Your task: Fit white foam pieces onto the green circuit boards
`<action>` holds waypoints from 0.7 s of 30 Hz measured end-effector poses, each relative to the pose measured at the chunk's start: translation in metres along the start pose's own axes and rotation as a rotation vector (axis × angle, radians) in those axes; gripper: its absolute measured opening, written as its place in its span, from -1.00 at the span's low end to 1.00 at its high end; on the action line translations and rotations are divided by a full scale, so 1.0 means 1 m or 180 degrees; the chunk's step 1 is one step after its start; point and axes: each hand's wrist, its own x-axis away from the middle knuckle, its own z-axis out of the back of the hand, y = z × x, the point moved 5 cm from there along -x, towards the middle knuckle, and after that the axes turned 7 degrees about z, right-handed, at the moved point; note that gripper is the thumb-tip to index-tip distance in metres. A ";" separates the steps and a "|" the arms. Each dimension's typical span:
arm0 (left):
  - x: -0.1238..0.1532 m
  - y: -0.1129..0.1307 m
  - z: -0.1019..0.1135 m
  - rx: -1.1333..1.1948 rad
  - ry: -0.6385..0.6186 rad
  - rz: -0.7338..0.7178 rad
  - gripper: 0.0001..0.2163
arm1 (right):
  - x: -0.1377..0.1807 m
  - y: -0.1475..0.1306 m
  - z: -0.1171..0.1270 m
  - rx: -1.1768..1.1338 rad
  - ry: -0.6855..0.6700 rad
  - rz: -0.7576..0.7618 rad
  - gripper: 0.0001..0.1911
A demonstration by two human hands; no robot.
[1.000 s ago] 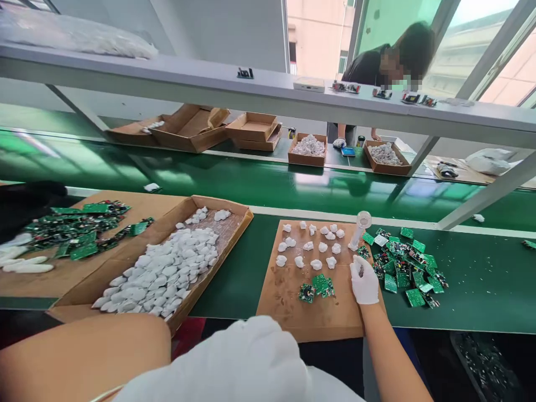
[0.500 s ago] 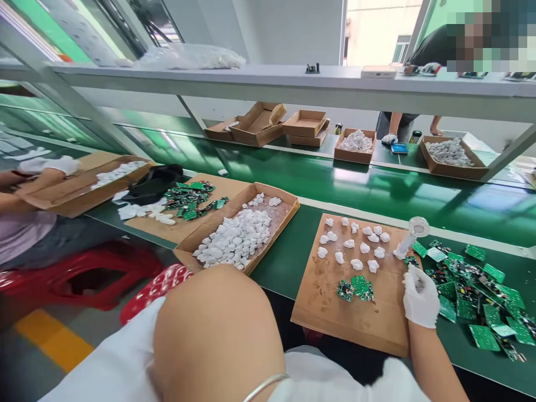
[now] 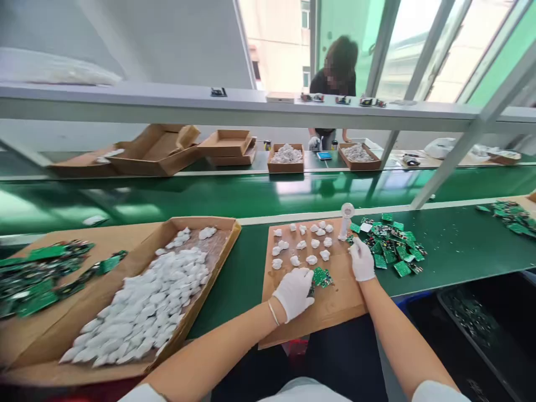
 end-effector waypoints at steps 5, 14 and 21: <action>-0.004 -0.015 0.002 0.0609 0.0361 -0.0162 -0.57 | 0.003 0.005 -0.006 0.0230 -0.0155 0.0174 -0.48; -0.027 -0.060 0.038 0.2960 0.1194 0.0060 -0.61 | 0.054 -0.026 -0.031 0.0239 -0.1141 0.0793 -0.67; -0.067 -0.077 0.047 0.3353 0.1533 0.0311 -0.56 | 0.026 -0.064 -0.084 -0.0342 -0.1567 0.0559 -0.45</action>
